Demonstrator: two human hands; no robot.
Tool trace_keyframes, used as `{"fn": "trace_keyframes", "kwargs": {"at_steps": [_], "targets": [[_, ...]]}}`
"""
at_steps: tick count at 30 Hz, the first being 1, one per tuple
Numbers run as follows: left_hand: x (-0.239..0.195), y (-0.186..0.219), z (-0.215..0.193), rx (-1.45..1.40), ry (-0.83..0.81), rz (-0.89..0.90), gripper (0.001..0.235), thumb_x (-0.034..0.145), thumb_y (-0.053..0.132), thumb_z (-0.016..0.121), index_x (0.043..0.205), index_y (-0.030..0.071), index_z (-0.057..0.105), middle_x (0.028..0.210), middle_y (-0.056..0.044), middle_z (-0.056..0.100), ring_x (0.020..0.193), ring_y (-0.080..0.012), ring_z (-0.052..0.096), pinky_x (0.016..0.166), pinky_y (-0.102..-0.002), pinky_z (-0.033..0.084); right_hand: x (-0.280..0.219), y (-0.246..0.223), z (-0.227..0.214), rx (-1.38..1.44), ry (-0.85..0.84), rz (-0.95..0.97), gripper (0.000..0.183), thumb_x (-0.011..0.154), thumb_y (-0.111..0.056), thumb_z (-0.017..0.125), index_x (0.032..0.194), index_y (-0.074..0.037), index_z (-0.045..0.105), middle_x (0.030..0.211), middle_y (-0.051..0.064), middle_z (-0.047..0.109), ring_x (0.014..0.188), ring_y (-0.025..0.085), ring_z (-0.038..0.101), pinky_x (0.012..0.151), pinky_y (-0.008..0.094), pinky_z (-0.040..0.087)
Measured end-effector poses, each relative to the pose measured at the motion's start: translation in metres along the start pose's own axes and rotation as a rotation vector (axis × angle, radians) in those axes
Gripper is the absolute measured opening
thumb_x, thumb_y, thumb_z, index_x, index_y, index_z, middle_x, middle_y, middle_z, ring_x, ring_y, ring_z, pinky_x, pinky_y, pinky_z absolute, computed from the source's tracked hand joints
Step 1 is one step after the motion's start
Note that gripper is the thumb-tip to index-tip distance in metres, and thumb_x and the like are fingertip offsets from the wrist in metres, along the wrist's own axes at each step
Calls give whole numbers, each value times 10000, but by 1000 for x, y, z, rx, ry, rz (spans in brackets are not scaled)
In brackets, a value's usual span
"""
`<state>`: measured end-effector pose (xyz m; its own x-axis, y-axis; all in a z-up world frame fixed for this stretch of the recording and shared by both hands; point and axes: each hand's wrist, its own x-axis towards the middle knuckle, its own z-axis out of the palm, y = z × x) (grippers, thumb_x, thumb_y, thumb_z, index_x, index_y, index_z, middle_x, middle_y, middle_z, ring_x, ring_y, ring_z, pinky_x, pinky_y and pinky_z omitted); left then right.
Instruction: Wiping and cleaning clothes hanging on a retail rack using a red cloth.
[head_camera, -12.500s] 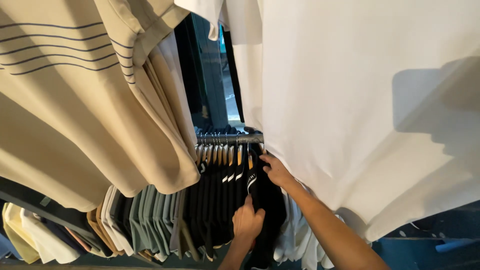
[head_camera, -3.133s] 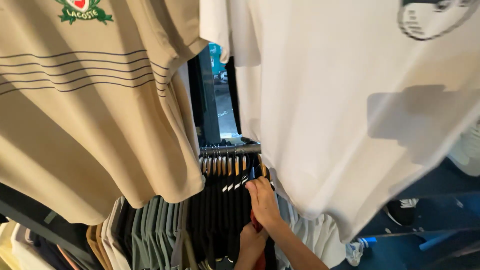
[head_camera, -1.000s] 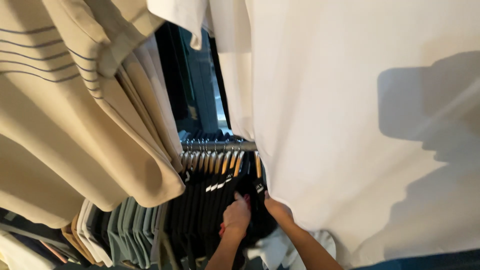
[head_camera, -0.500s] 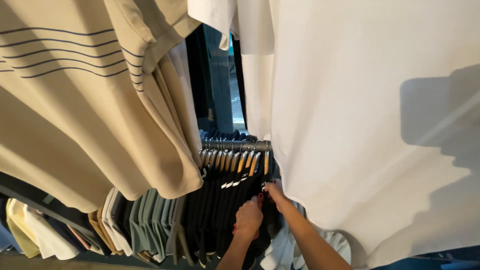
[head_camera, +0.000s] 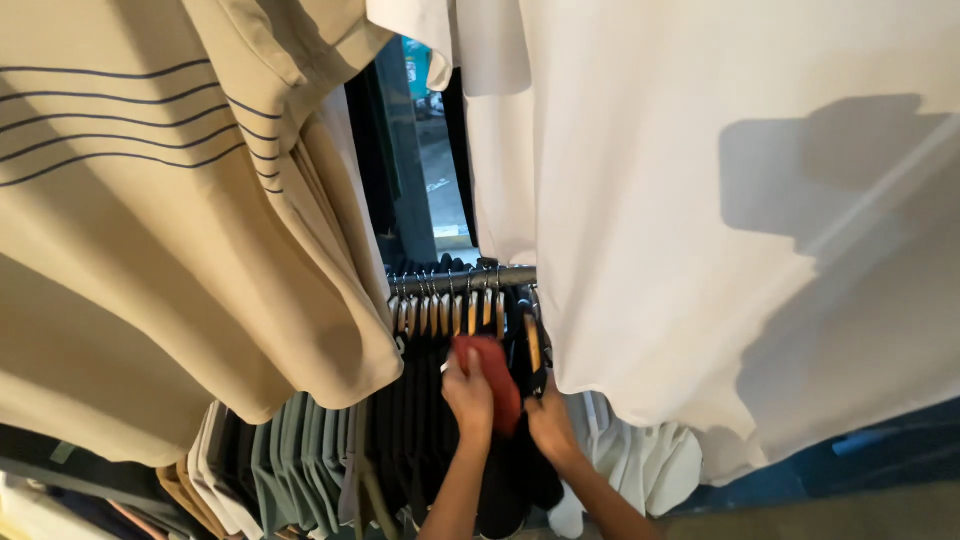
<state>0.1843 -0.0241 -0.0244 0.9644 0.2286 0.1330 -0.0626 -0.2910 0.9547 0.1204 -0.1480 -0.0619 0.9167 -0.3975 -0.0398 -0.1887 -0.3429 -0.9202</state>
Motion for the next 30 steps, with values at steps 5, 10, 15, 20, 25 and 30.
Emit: {"fn": "trace_keyframes", "kwargs": {"at_steps": [5,10,15,20,25,30], "targets": [[-17,43,18,-112,-58,-42,317,1024,246,538,1277,95,655,1108,-110,778,981,-253,773,848,-366,608,-27,9,5,-67,-36,-67,786,828,-45,468,1582,-134,261,1393,221,605,1182,448,618,990,468,481],[-59,54,12,-131,-317,258,433,943,132,610,1368,53,614,1332,-129,703,1091,-316,734,905,-385,587,-34,17,-19,-71,-40,-134,798,864,-170,492,1612,-100,223,1229,253,676,991,401,693,882,448,519],[-96,58,2,-27,-283,250,488,961,206,599,1407,11,561,1429,-176,600,1199,-336,679,968,-354,545,-67,-2,-45,28,-94,-286,670,912,-195,421,1557,-52,309,1418,234,591,1215,371,632,987,396,485],[-122,58,-2,-41,-313,172,514,917,79,650,1424,131,586,1424,-73,640,1162,-226,723,966,-286,575,-95,17,-68,-88,-105,-294,832,813,-34,479,1593,-2,192,1301,323,622,1076,451,669,903,458,522],[-181,38,5,105,-307,89,458,974,397,565,1357,161,652,1082,-111,782,871,-298,753,772,-387,571,-130,22,-98,-53,-126,-276,753,833,-50,502,1555,-31,287,1180,286,704,996,408,717,860,439,551],[-213,33,-26,-675,-250,-282,326,968,200,659,1173,-48,713,871,-119,686,702,-189,597,645,-299,492,-189,-19,-165,20,-163,-21,516,939,-431,562,1333,-99,573,1097,101,746,946,213,695,865,316,534]]}}
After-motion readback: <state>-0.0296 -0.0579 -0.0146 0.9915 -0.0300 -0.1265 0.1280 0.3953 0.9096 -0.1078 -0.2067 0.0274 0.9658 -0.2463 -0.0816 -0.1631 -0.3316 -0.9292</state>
